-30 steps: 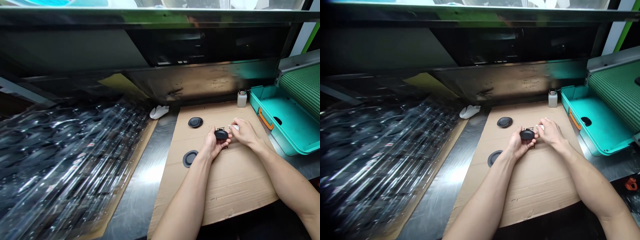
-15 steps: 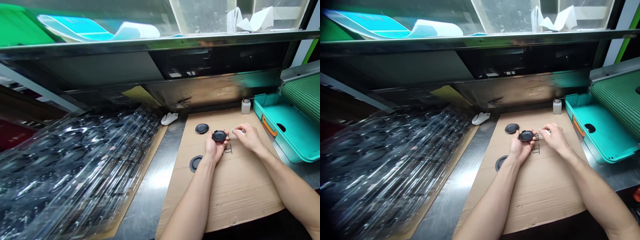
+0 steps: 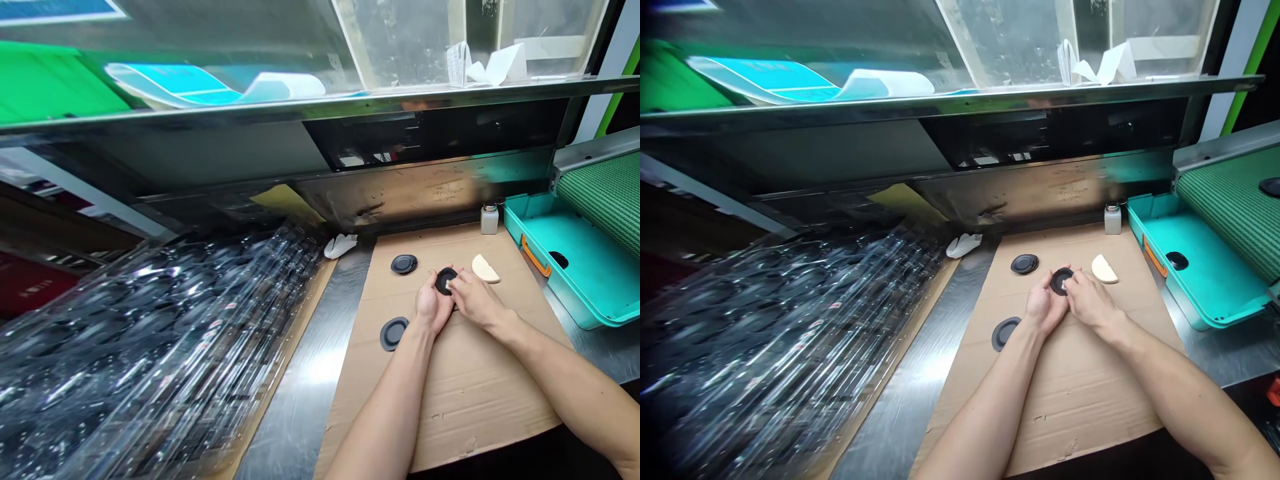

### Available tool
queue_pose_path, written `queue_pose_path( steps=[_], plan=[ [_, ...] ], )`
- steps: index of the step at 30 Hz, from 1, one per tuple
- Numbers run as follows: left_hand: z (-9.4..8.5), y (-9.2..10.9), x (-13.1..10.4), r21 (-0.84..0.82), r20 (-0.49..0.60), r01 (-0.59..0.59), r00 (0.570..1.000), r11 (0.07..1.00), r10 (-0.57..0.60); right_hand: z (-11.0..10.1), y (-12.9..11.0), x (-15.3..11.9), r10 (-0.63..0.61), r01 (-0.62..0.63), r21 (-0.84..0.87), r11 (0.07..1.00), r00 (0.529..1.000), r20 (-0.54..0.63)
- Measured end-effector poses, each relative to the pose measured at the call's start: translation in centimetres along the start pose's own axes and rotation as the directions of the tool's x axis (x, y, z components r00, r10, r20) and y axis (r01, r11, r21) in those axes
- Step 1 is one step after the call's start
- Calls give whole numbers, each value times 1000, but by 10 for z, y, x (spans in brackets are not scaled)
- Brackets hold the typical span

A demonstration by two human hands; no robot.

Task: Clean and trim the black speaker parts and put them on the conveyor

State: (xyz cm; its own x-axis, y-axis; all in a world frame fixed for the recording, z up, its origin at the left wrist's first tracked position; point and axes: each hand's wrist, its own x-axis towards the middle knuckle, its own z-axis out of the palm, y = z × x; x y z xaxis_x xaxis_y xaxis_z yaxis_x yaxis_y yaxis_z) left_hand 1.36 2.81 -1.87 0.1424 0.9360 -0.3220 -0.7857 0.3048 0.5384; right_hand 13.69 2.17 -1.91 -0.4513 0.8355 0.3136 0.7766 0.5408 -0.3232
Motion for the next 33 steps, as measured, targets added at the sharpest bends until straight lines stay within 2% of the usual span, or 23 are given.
queue_pose_path(
  steps=[3,4,6,8,10,12,14,15,17,19,22,23,24,26,28,30,33],
  plan=[
    [3,-9,1,-12,60,-3,998,1000,4,-2,2,6,151,-150,19,989,981,-119],
    [4,-12,1,-14,74,-6,997,1000,7,-2,1,7,174,-168,56,984,973,-152],
    [6,-16,1,-11,80,0,997,1000,1,-3,0,8,150,-127,146,981,975,-163],
    [6,-16,0,8,53,20,998,1000,-20,-4,-1,7,49,-30,207,978,995,-87],
    [5,-14,0,20,15,26,1000,999,-26,-6,1,5,-34,26,199,980,999,39],
    [4,-13,0,9,-5,8,1000,1000,-8,-8,4,5,16,-27,124,992,996,88],
    [5,-14,1,-14,7,-13,1000,1000,13,-10,6,5,116,-118,63,991,993,38],
    [5,-15,2,-21,16,-14,1000,1000,14,-11,6,5,124,-125,64,990,992,15],
    [5,-14,3,-24,21,6,1000,1000,-5,-12,5,4,45,-48,120,992,999,27],
    [2,-8,5,-37,-8,22,1000,999,-22,-15,6,2,-45,20,216,976,993,111],
    [-4,9,7,-104,-86,-27,996,994,18,-23,12,-2,-66,-52,354,934,947,313],
    [-5,15,7,-133,-107,-44,994,990,30,-25,15,-2,-50,-84,367,926,939,339],
    [-6,20,6,-164,-123,-53,992,985,33,-28,19,-3,-9,-107,349,931,949,316],
    [-5,26,5,-226,-126,-46,992,973,17,-32,27,-2,139,-162,210,964,983,120],
    [-2,29,2,-295,-120,-26,993,955,-10,-34,33,0,260,-260,13,965,962,-84],
    [3,30,-1,-354,-129,-4,991,935,-44,-32,37,0,298,-309,-125,943,950,-99],
    [7,30,-4,-382,-154,23,984,924,-88,-25,42,0,278,-268,-184,946,960,32]
  ],
)
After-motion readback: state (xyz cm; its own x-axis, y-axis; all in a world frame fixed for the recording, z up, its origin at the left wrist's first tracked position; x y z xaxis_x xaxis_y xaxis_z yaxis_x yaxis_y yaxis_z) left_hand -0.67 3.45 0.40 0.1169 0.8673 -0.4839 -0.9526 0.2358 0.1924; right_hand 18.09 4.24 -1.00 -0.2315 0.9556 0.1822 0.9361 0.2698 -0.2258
